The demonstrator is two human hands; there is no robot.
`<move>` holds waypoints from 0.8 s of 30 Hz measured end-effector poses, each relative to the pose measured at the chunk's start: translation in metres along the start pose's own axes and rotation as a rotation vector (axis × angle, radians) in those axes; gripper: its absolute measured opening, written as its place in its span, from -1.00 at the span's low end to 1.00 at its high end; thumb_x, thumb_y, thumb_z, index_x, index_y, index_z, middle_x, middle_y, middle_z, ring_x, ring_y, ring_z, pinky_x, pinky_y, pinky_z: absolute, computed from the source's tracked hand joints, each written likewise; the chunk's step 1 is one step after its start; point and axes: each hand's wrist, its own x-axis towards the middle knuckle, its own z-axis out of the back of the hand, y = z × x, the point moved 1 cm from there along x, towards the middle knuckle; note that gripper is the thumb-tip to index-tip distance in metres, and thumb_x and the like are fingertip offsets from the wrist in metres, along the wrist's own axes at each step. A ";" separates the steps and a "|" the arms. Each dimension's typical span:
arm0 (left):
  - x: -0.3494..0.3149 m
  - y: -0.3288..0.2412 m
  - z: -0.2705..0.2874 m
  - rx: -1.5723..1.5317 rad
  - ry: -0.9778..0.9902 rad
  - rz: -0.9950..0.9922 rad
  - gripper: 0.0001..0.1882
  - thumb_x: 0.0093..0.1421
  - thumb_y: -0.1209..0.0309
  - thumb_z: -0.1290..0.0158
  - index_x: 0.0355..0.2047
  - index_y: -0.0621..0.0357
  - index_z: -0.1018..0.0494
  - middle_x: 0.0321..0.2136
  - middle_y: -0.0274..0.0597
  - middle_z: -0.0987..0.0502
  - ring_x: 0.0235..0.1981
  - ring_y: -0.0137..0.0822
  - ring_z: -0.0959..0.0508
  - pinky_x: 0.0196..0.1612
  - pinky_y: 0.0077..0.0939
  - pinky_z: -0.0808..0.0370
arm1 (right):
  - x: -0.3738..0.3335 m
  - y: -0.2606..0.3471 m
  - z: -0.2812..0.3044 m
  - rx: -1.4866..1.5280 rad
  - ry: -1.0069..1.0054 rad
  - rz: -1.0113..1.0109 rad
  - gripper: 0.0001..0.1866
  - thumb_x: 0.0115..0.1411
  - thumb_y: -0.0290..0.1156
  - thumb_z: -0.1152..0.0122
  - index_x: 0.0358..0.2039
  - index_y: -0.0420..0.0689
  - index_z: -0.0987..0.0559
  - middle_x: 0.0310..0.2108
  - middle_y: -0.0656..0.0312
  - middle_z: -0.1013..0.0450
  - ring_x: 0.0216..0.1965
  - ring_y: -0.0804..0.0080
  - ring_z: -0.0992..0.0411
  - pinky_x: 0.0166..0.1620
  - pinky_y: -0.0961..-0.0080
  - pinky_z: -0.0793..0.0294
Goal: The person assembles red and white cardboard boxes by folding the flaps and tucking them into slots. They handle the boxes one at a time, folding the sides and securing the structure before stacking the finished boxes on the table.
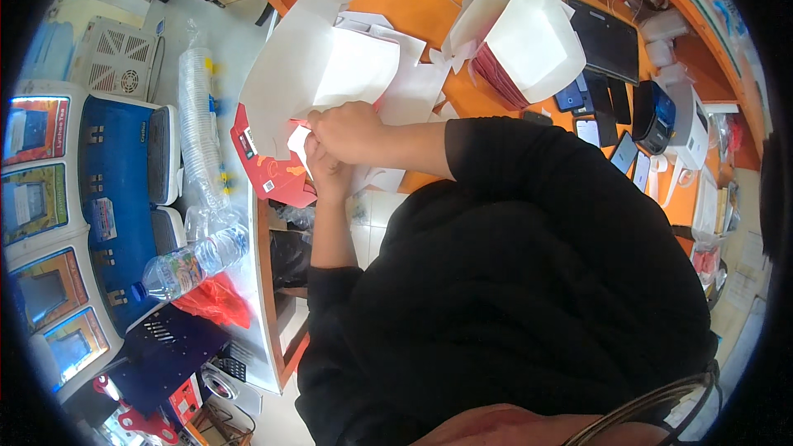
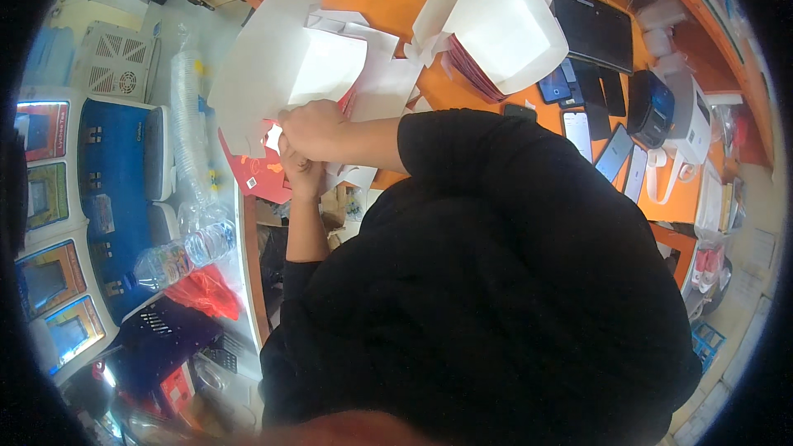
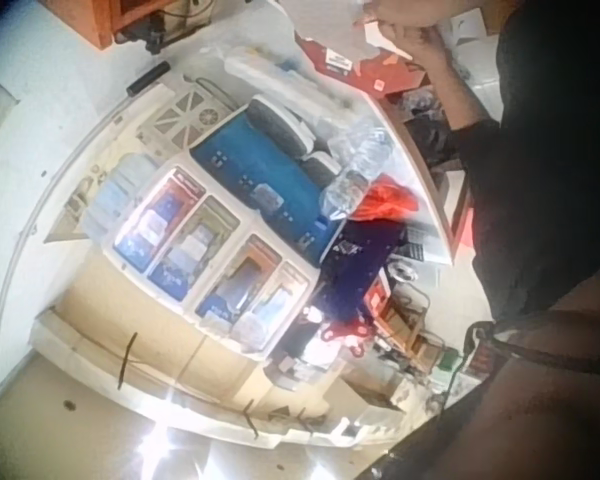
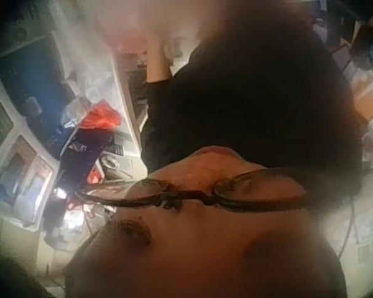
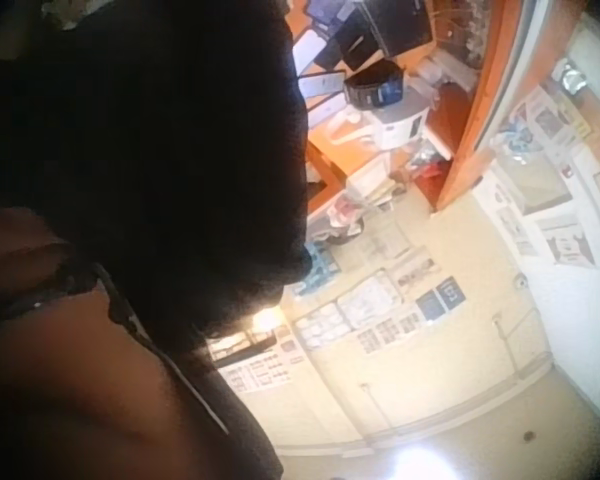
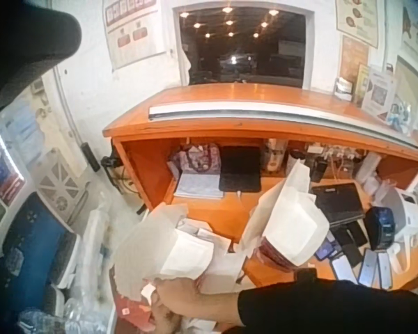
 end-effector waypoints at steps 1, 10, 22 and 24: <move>0.001 -0.004 -0.001 0.011 -0.019 0.037 -0.65 -0.12 0.54 -0.28 -0.24 0.09 -0.58 -0.15 -0.17 -0.56 -0.16 -0.12 -0.49 -0.09 -0.28 -0.41 | -0.003 0.003 0.002 0.014 0.001 -0.017 -0.69 0.15 -0.19 -0.08 -0.30 -0.22 -0.51 -0.51 0.03 -0.57 -0.46 0.09 -0.59 -0.44 0.17 -0.55; 0.000 -0.008 -0.006 -0.094 0.008 0.392 -0.71 0.00 0.41 -0.19 -0.24 0.21 -0.48 -0.20 -0.02 -0.49 -0.17 0.06 -0.50 -0.04 -0.14 -0.43 | -0.018 0.004 0.000 0.012 0.077 -0.052 -0.47 0.30 0.07 0.08 -0.23 -0.22 -0.52 -0.36 0.01 -0.58 -0.36 0.06 -0.58 -0.33 0.16 -0.55; -0.004 -0.027 -0.008 0.229 -0.074 -0.045 -0.69 -0.19 0.61 -0.27 -0.35 0.13 -0.63 -0.27 -0.21 -0.61 -0.12 -0.19 -0.59 0.09 -0.15 -0.53 | -0.051 -0.048 0.006 -0.081 -0.134 0.281 -0.83 0.26 -0.34 -0.06 -0.20 -0.07 -0.54 -0.31 0.24 -0.57 -0.17 0.33 -0.52 0.09 0.17 -0.22; -0.007 -0.025 -0.008 0.225 -0.091 -0.031 -0.69 -0.19 0.61 -0.27 -0.35 0.12 -0.63 -0.30 -0.22 -0.61 -0.14 -0.22 -0.60 0.07 -0.18 -0.55 | -0.051 -0.048 -0.004 -0.047 -0.217 0.327 -0.86 0.25 -0.35 -0.06 -0.23 -0.06 -0.53 -0.35 0.21 -0.58 -0.21 0.31 -0.54 0.09 0.13 -0.23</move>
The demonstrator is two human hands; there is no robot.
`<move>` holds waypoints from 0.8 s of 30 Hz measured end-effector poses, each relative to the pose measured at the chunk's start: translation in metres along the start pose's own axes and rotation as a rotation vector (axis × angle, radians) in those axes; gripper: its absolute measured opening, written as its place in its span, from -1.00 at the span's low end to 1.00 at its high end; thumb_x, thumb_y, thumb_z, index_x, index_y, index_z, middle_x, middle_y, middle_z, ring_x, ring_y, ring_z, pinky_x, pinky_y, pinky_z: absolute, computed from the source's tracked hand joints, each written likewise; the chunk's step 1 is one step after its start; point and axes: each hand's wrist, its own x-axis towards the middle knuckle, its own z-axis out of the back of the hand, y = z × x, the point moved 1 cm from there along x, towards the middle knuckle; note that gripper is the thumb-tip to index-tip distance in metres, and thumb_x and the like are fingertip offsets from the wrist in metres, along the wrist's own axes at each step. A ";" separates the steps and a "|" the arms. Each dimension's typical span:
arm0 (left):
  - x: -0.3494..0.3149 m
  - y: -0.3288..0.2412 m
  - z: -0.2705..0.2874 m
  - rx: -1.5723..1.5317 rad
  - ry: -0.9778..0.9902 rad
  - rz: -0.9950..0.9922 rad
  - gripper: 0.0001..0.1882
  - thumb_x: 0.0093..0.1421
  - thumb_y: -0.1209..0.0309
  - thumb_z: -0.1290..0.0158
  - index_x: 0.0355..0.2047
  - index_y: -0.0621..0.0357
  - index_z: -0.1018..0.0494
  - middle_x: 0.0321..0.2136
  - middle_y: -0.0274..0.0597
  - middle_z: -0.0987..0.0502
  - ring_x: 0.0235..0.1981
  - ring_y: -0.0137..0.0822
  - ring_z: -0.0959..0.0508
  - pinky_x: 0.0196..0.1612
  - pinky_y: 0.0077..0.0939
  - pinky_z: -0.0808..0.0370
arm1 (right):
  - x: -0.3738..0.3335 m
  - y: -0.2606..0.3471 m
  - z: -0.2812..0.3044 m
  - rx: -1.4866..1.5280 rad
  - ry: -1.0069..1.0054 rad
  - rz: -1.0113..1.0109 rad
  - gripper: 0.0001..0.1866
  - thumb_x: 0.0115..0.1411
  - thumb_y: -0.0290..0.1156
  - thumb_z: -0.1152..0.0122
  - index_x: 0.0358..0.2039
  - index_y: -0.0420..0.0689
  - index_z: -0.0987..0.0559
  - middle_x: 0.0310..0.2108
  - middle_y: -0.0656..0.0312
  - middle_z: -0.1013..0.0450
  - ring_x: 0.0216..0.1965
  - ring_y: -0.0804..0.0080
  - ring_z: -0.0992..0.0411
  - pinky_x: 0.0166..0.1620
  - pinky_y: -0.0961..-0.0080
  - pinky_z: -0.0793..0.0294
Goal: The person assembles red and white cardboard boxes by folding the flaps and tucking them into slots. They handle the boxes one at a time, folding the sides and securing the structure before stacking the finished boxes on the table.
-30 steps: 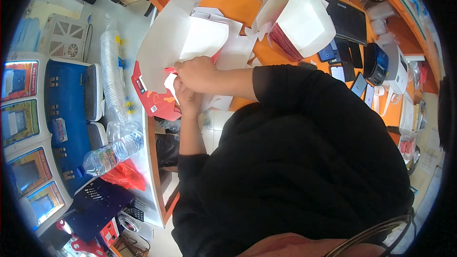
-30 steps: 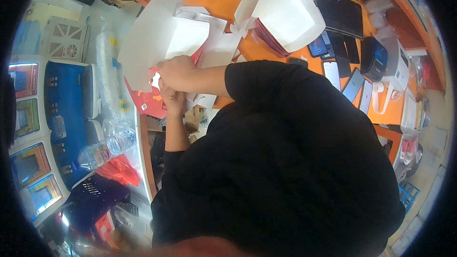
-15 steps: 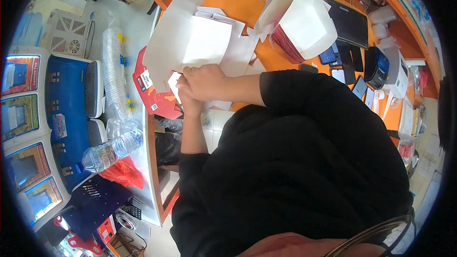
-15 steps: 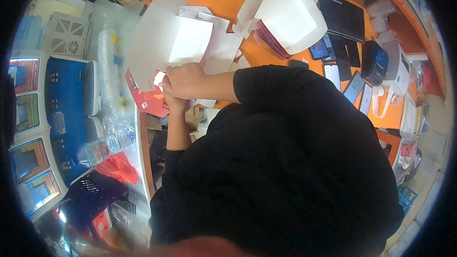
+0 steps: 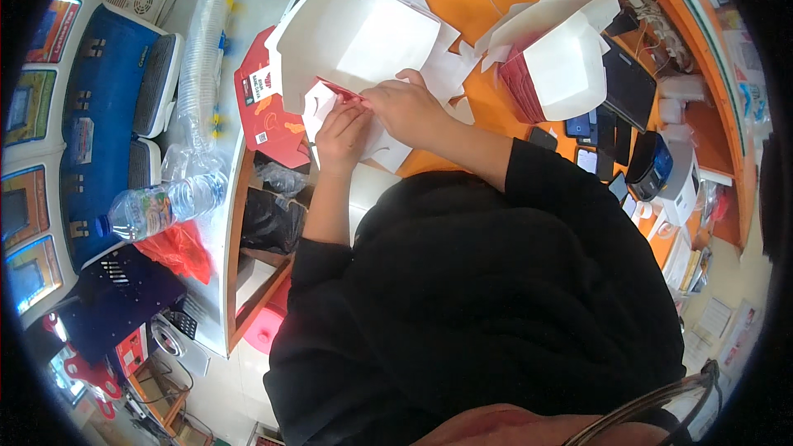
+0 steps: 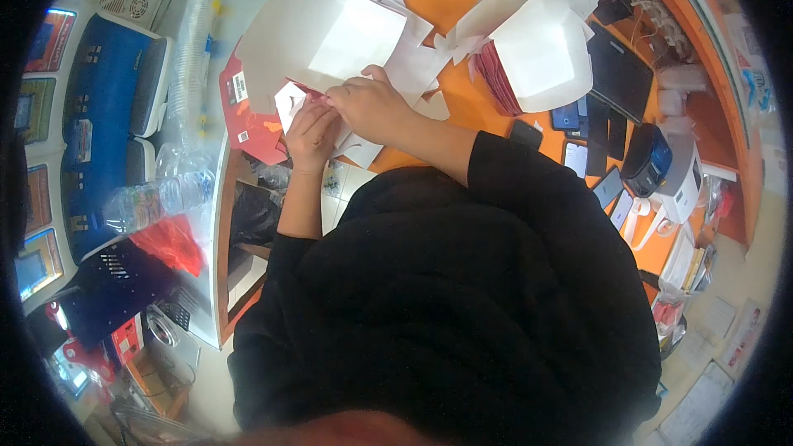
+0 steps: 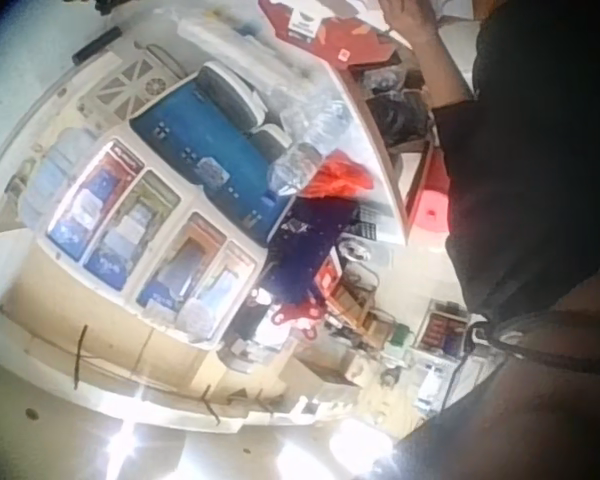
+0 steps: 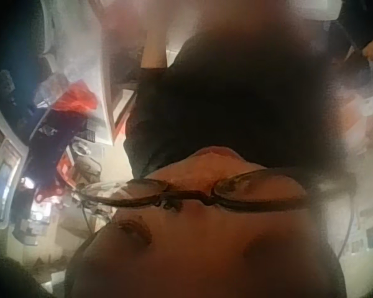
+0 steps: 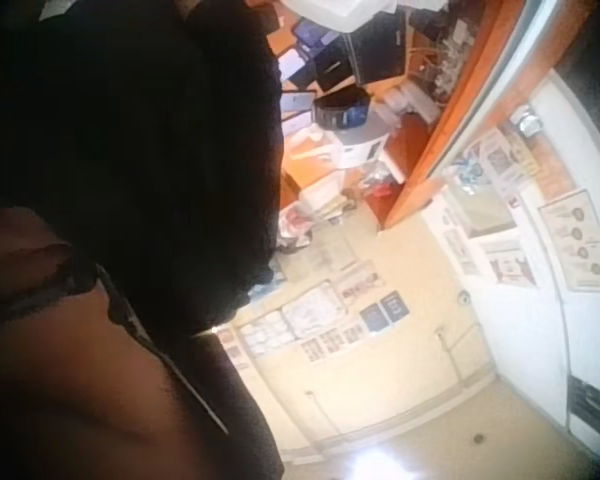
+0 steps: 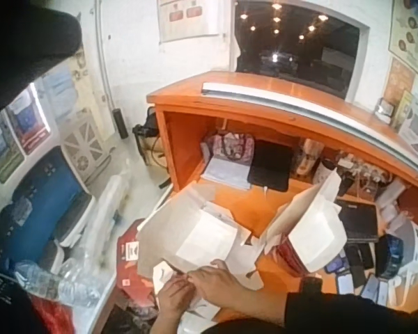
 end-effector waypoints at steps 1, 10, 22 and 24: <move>0.001 0.000 0.001 0.003 -0.004 -0.005 -0.70 -0.18 0.61 -0.27 -0.35 0.13 -0.63 -0.31 -0.22 -0.61 -0.15 -0.22 -0.61 0.06 -0.19 -0.56 | -0.001 -0.001 -0.004 0.019 -0.015 0.007 -0.86 0.25 -0.36 -0.05 -0.23 -0.07 -0.53 -0.35 0.21 -0.58 -0.20 0.31 -0.54 0.09 0.13 -0.23; 0.003 0.002 0.003 0.008 0.009 -0.038 -0.74 -0.17 0.61 -0.27 -0.39 0.12 -0.62 -0.23 -0.20 -0.59 -0.14 -0.18 -0.59 0.08 -0.20 -0.54 | -0.005 -0.001 0.004 0.047 -0.038 0.047 -0.83 0.23 -0.43 -0.10 -0.15 -0.08 -0.51 -0.13 0.19 -0.53 -0.03 0.32 -0.46 0.13 0.19 -0.23; 0.022 -0.007 0.011 0.140 0.029 -0.082 -0.75 -0.17 0.51 -0.33 -0.42 0.05 -0.56 -0.16 -0.34 -0.57 -0.05 -0.13 -0.49 0.03 -0.17 -0.48 | -0.115 -0.069 0.134 -0.423 -0.309 -0.679 -0.76 0.22 -0.26 -0.16 -0.19 -0.13 -0.53 -0.21 0.04 -0.52 -0.11 0.01 -0.47 -0.09 0.10 -0.40; 0.027 -0.009 0.011 0.166 -0.028 -0.137 -0.65 -0.21 0.43 -0.39 -0.36 0.02 -0.53 -0.24 -0.39 -0.58 -0.13 -0.16 -0.49 -0.02 -0.17 -0.46 | -0.128 -0.076 0.133 -0.296 -0.057 -0.838 -0.75 0.26 -0.20 -0.09 -0.23 -0.09 -0.56 -0.29 0.02 -0.54 -0.20 -0.02 -0.51 -0.17 0.09 -0.46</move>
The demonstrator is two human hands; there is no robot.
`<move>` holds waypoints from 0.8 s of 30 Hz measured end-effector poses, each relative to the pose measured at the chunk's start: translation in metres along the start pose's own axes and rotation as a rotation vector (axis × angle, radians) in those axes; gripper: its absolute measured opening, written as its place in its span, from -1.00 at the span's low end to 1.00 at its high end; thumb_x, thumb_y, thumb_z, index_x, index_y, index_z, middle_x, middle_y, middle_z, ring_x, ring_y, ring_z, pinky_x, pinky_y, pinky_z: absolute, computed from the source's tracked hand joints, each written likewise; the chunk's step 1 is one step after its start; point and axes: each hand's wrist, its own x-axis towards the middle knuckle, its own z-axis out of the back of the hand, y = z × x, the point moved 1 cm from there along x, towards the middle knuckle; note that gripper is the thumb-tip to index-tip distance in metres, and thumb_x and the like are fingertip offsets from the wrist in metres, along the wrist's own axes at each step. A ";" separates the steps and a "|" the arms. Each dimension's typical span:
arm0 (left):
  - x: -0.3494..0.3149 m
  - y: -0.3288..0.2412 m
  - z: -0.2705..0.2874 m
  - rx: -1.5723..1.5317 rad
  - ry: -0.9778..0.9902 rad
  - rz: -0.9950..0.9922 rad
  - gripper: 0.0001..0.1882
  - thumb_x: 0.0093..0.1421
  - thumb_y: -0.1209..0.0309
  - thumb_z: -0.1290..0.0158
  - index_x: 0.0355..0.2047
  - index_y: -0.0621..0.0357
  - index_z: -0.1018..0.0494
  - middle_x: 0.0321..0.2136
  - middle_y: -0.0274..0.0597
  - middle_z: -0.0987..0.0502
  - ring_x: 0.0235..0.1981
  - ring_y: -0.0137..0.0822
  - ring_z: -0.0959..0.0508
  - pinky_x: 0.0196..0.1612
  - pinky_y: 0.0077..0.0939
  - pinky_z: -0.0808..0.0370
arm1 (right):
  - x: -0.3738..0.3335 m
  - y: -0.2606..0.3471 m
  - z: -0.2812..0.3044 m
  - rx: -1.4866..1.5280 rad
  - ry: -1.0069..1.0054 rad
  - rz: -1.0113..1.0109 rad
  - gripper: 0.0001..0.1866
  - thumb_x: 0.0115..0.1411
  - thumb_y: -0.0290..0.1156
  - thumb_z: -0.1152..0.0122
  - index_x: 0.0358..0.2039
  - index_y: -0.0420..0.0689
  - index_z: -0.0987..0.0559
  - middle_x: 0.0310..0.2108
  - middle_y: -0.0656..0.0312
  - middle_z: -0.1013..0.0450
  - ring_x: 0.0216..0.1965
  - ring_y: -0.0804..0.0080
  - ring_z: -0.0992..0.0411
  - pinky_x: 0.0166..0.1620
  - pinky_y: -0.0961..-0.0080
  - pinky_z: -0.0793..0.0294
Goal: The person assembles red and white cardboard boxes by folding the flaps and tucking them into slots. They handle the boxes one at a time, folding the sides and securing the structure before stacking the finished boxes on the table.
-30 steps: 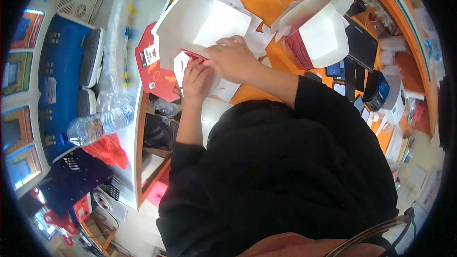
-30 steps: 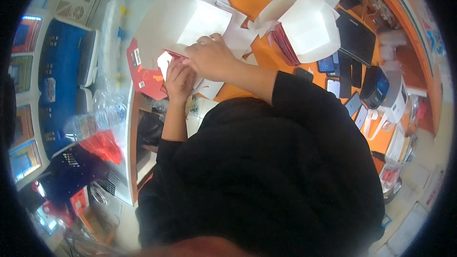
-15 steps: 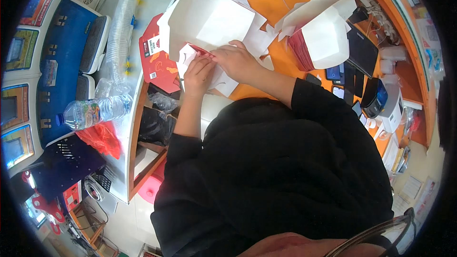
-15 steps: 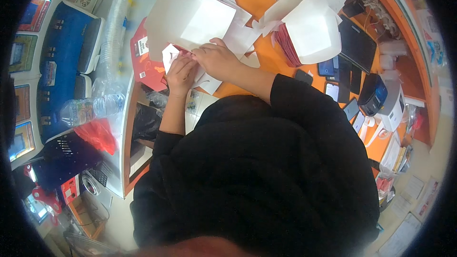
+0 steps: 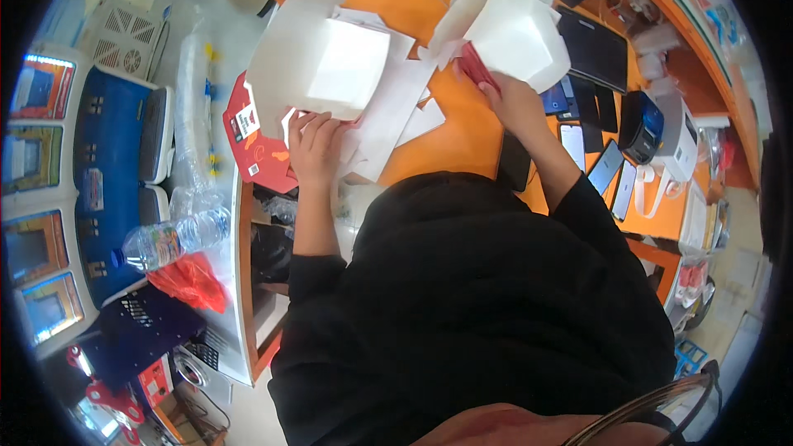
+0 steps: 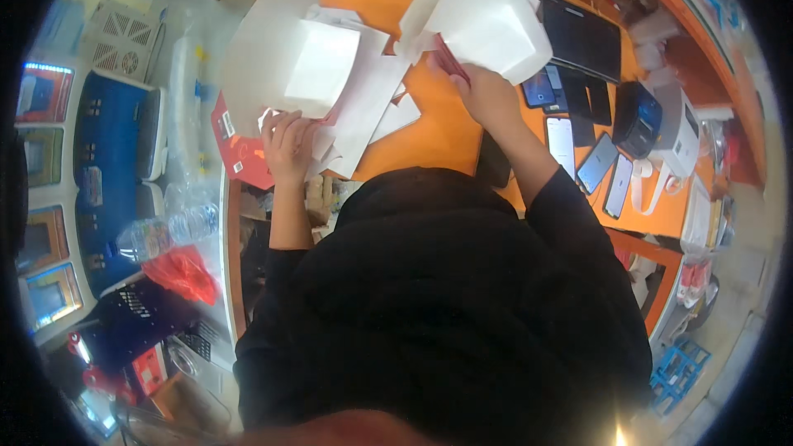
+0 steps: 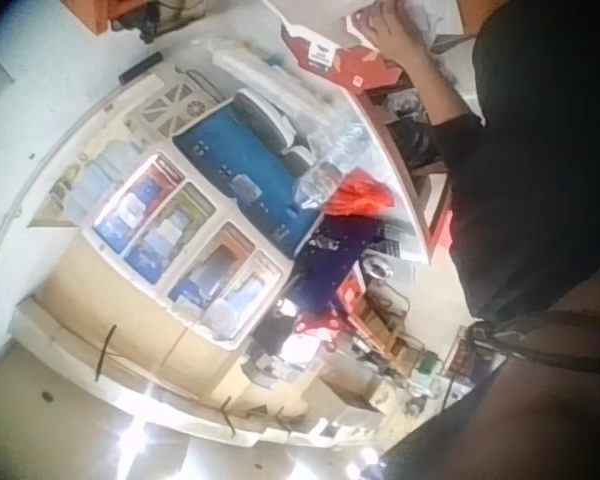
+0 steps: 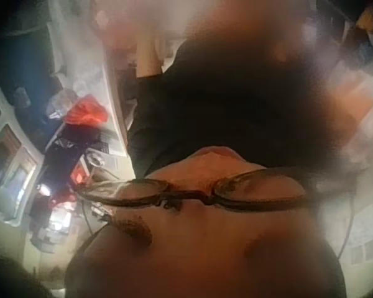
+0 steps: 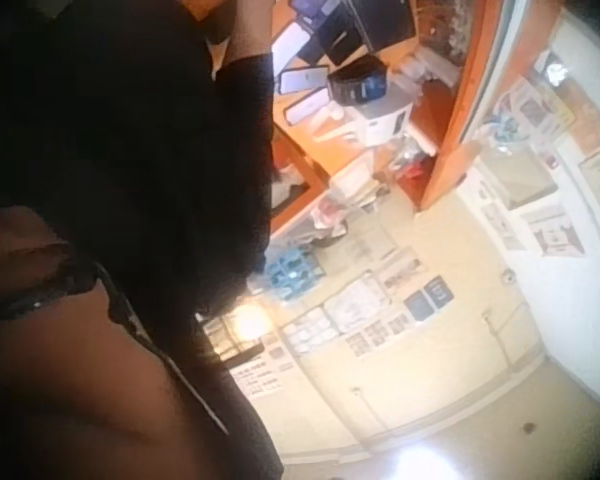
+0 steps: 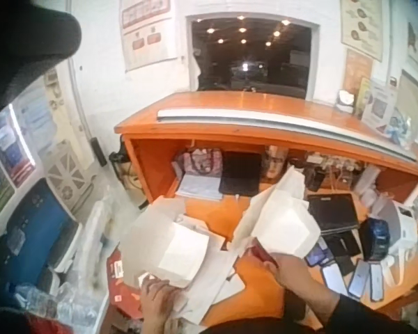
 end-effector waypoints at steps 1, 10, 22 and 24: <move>0.004 -0.005 0.002 0.013 0.004 0.009 -0.63 -0.22 0.41 -0.41 -0.36 0.01 -0.53 -0.24 -0.39 -0.57 -0.15 -0.16 -0.50 -0.05 -0.18 -0.46 | -0.002 -0.006 -0.001 0.008 0.148 -0.056 -0.74 0.29 -0.17 -0.05 -0.24 -0.08 -0.58 -0.33 0.00 -0.55 -0.25 -0.03 -0.53 -0.20 0.08 -0.48; 0.064 -0.124 -0.051 -0.702 0.447 -0.015 -0.37 0.02 0.31 -0.30 0.14 0.03 -0.40 0.14 -0.05 -0.40 0.14 0.16 -0.38 0.10 -0.15 -0.43 | -0.012 -0.013 0.016 0.072 0.002 -0.085 -0.68 0.27 -0.04 -0.07 -0.24 0.07 -0.68 -0.51 0.06 -0.55 -0.42 0.03 -0.55 -0.34 0.17 -0.51; 0.056 -0.129 -0.090 -0.762 0.535 -0.092 -0.23 0.00 0.24 -0.34 0.22 0.07 -0.30 0.21 0.04 -0.34 0.21 0.22 -0.34 0.22 -0.10 -0.35 | -0.048 0.038 0.117 0.485 -0.198 0.070 -0.77 0.21 -0.23 -0.27 -0.28 -0.12 -0.69 -0.56 0.11 -0.54 -0.55 0.24 -0.52 -0.48 0.49 -0.44; 0.076 -0.117 -0.057 -0.751 0.353 -0.092 -0.09 -0.09 0.24 -0.41 0.26 0.07 -0.23 0.21 0.09 -0.31 0.22 0.20 -0.32 0.18 -0.12 -0.38 | -0.049 0.057 0.124 0.488 -0.262 0.207 -0.80 0.20 -0.26 -0.27 -0.31 -0.11 -0.69 -0.55 0.14 -0.55 -0.56 0.26 -0.52 -0.50 0.51 -0.43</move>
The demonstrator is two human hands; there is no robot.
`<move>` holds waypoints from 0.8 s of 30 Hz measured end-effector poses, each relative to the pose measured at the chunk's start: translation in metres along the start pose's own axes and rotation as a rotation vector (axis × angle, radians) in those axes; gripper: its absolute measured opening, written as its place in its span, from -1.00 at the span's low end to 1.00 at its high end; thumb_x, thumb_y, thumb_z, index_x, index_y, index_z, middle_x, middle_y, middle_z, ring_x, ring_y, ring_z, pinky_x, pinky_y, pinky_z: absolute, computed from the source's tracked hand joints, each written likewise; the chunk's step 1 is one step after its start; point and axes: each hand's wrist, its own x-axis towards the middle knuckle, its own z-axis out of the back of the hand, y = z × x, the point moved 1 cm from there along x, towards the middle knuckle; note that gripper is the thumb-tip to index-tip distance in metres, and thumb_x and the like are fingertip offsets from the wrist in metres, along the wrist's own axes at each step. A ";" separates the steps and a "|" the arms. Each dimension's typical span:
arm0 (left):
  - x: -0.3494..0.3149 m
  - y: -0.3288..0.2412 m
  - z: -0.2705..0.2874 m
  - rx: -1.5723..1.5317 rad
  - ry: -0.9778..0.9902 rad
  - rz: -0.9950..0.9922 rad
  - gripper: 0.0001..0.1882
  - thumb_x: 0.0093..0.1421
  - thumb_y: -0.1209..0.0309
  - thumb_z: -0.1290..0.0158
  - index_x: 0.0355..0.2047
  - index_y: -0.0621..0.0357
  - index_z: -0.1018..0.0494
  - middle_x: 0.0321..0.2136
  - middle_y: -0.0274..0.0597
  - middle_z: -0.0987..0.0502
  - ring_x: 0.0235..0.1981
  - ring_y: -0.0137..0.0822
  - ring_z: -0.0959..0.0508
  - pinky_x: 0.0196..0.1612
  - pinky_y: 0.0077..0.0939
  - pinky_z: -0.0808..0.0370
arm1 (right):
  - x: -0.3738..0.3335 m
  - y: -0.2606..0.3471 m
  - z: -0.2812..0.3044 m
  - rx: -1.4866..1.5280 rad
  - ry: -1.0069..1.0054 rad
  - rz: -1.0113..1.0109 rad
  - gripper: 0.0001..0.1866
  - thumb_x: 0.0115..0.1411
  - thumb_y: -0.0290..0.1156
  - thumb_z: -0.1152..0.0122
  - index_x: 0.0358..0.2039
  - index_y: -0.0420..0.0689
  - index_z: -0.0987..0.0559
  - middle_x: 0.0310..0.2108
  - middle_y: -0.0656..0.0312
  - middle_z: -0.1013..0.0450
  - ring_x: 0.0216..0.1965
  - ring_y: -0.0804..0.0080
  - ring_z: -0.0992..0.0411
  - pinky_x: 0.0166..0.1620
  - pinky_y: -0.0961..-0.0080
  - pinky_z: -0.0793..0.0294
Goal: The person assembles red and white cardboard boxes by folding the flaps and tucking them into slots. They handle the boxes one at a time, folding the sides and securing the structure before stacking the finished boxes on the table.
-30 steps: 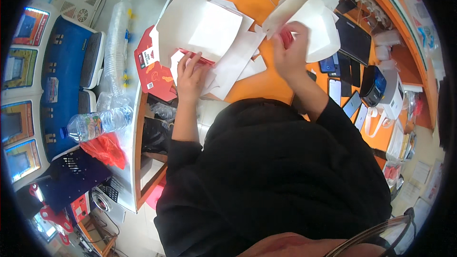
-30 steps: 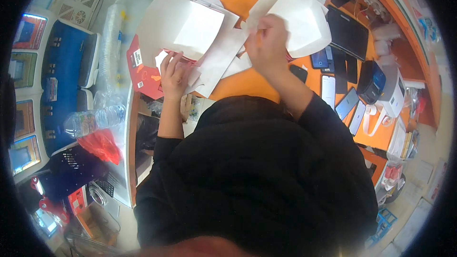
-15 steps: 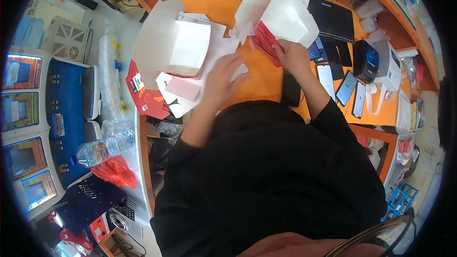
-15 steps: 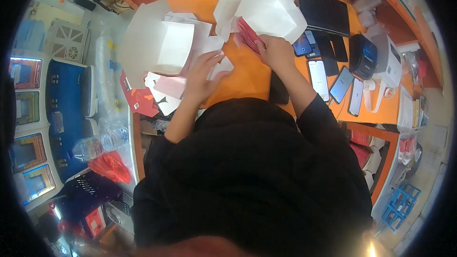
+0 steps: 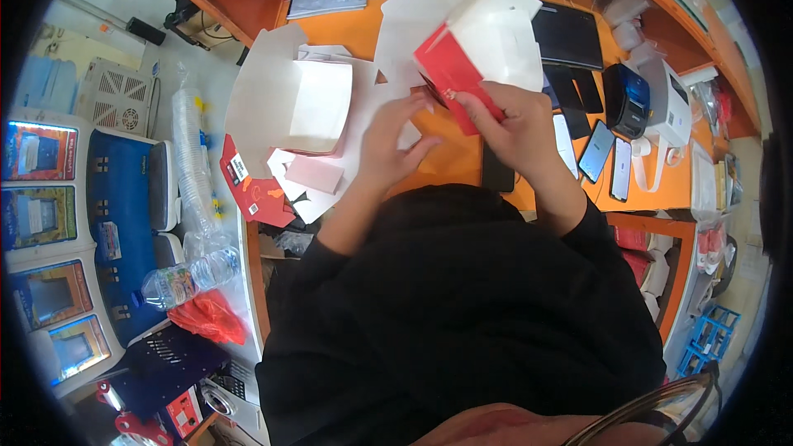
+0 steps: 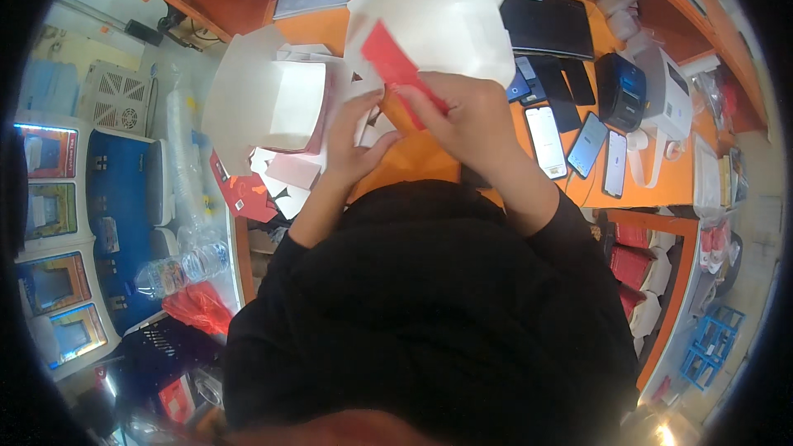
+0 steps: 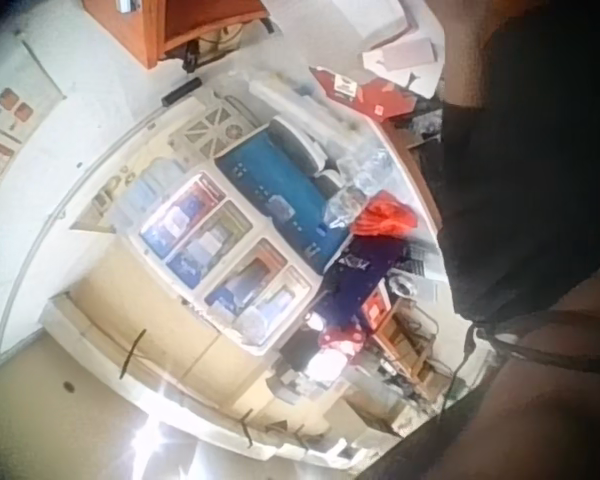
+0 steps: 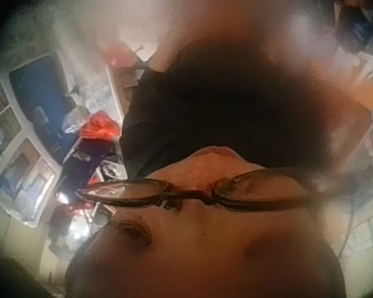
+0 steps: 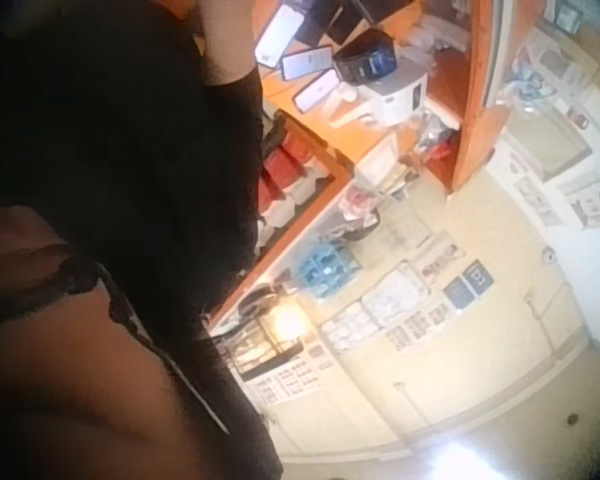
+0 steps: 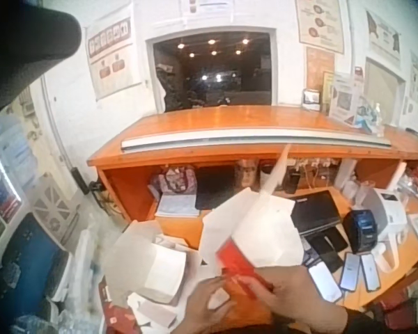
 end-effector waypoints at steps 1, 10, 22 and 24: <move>0.001 -0.007 0.019 0.069 -0.081 -0.074 0.03 -0.14 0.24 -0.45 0.31 0.05 -0.14 0.25 0.14 -0.24 0.25 0.19 -0.28 0.15 -0.14 -0.41 | 0.001 0.009 -0.005 0.034 -0.032 0.066 -0.82 0.20 -0.27 -0.26 -0.32 -0.09 -0.69 -0.54 0.15 -0.55 -0.56 0.26 -0.52 -0.50 0.50 -0.43; -0.020 -0.034 0.072 0.177 -0.630 -0.150 0.35 -0.26 0.10 -0.47 0.34 0.30 0.22 0.28 0.13 -0.06 0.21 -0.03 -0.28 0.23 -0.04 -0.25 | 0.011 0.080 -0.067 0.250 0.367 0.395 -0.85 0.15 -0.36 -0.30 -0.33 -0.17 -0.64 -0.50 0.11 -0.55 -0.54 0.21 -0.53 -0.47 0.45 -0.48; -0.056 -0.023 0.104 -1.141 -1.003 0.336 -0.40 0.14 -0.03 0.05 -0.06 0.26 -0.26 -0.11 -0.06 -0.41 -0.11 -0.16 -0.47 -0.08 -0.20 -0.44 | 0.050 0.000 -0.046 0.142 0.204 -0.256 -0.65 0.29 -0.19 -0.15 -0.13 -0.23 -0.60 -0.32 0.08 -0.56 -0.32 0.33 -0.52 -0.18 0.45 -0.48; -0.050 -0.026 0.111 -1.333 -0.940 0.403 -0.41 0.17 -0.07 0.13 -0.13 0.28 -0.34 -0.17 -0.08 -0.46 -0.16 -0.19 -0.50 -0.12 -0.23 -0.46 | 0.037 -0.020 -0.047 0.271 0.336 -0.325 -0.61 0.29 -0.15 -0.16 -0.29 -0.28 -0.66 -0.53 0.17 -0.54 -0.43 0.49 -0.51 -0.28 0.51 -0.49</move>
